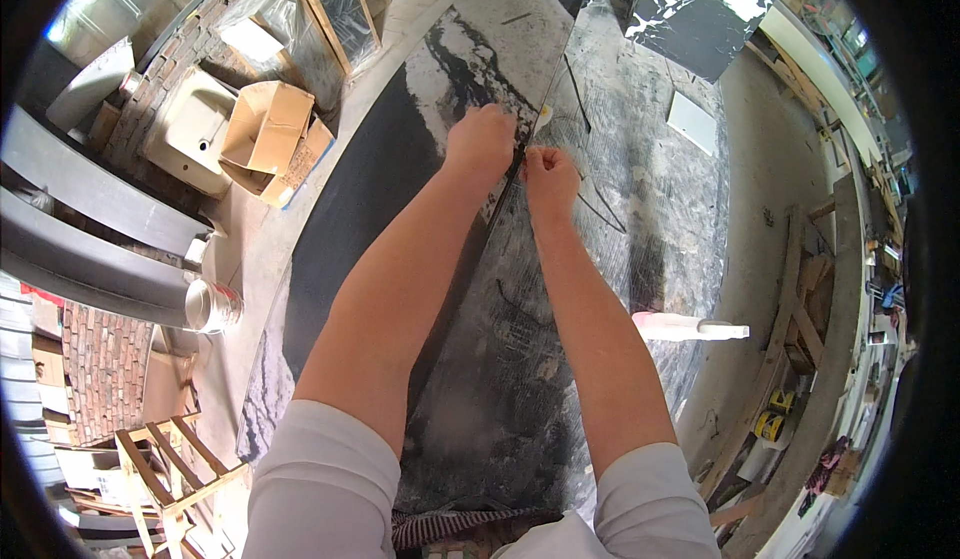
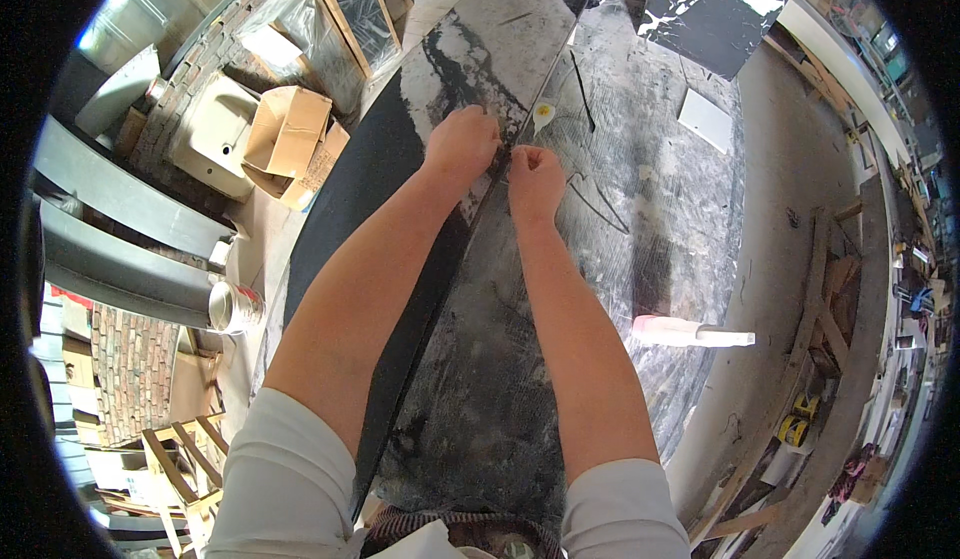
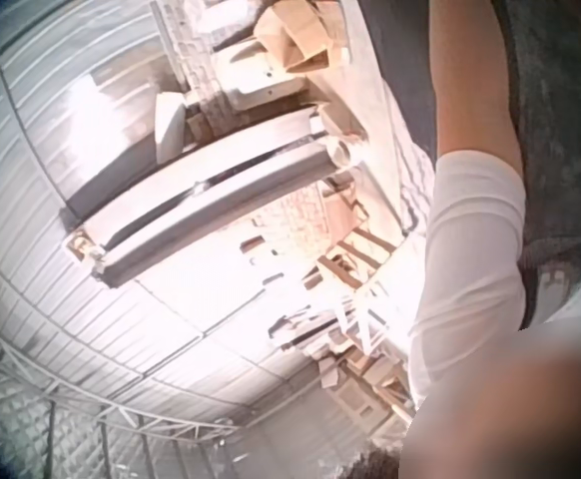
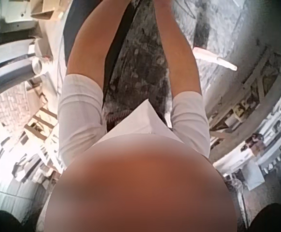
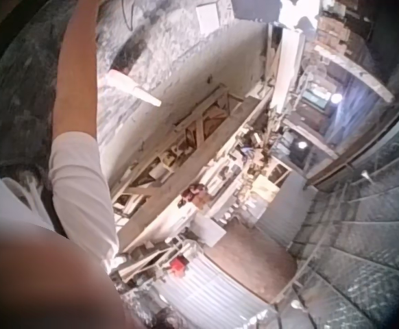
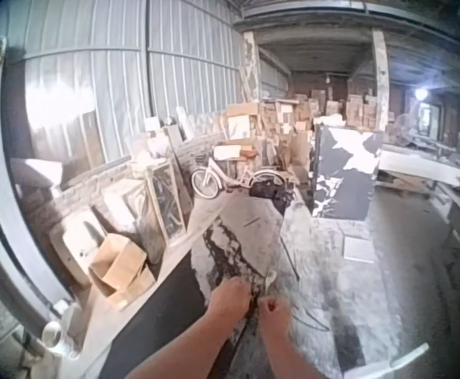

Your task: The person uses a small metal tool to peel a dark film or coating from a large flat panel. They work along the edges and corners, lifting and removing sections of the material. The person moves around the panel to access different areas and continues peeling until the end of the clip.

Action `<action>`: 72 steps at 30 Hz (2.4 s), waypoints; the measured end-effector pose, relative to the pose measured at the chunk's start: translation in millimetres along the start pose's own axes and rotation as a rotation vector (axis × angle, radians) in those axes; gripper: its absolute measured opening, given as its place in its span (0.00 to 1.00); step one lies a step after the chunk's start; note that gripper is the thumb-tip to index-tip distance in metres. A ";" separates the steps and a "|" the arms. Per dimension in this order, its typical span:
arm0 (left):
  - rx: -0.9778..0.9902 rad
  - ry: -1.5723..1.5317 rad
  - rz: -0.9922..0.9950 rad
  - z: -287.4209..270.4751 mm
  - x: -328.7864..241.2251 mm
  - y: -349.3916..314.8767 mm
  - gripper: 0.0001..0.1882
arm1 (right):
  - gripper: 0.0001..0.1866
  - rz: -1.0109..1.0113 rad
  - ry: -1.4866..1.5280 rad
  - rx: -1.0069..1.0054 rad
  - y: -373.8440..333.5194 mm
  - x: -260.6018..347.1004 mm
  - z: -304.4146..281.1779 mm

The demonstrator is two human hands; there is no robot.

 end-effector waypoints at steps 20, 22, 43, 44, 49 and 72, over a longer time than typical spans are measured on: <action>-0.012 -0.037 -0.015 -22.4 1.4 -73.4 0.10 | 0.12 0.028 -0.002 -0.019 -71.9 -2.7 -9.9; -0.016 -0.037 -0.019 -22.7 1.4 -79.6 0.10 | 0.12 0.006 0.001 -0.018 -75.3 -6.5 -10.3; -0.008 -0.008 -0.041 -52.6 2.3 -174.7 0.07 | 0.11 -0.008 -0.050 0.044 -167.5 -10.7 -21.4; -0.006 -0.006 -0.046 -55.2 2.8 -180.6 0.07 | 0.11 0.006 -0.066 0.049 -173.9 -8.7 -21.7; 0.004 -0.019 -0.065 -64.7 1.4 -202.8 0.08 | 0.11 0.011 -0.050 0.046 -196.0 -10.8 -24.2; 0.003 0.008 -0.152 -98.8 4.6 -306.7 0.08 | 0.10 -0.025 0.016 0.155 -295.4 -10.1 -26.8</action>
Point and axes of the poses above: each hand's wrist, its own y-axis towards the middle knuckle, its own z-axis out of the palm, x = y × z, the point moved 7 cm from there along y, towards the middle knuckle, and after that the axes turned 2 degrees about -x, right-handed, at the moved point
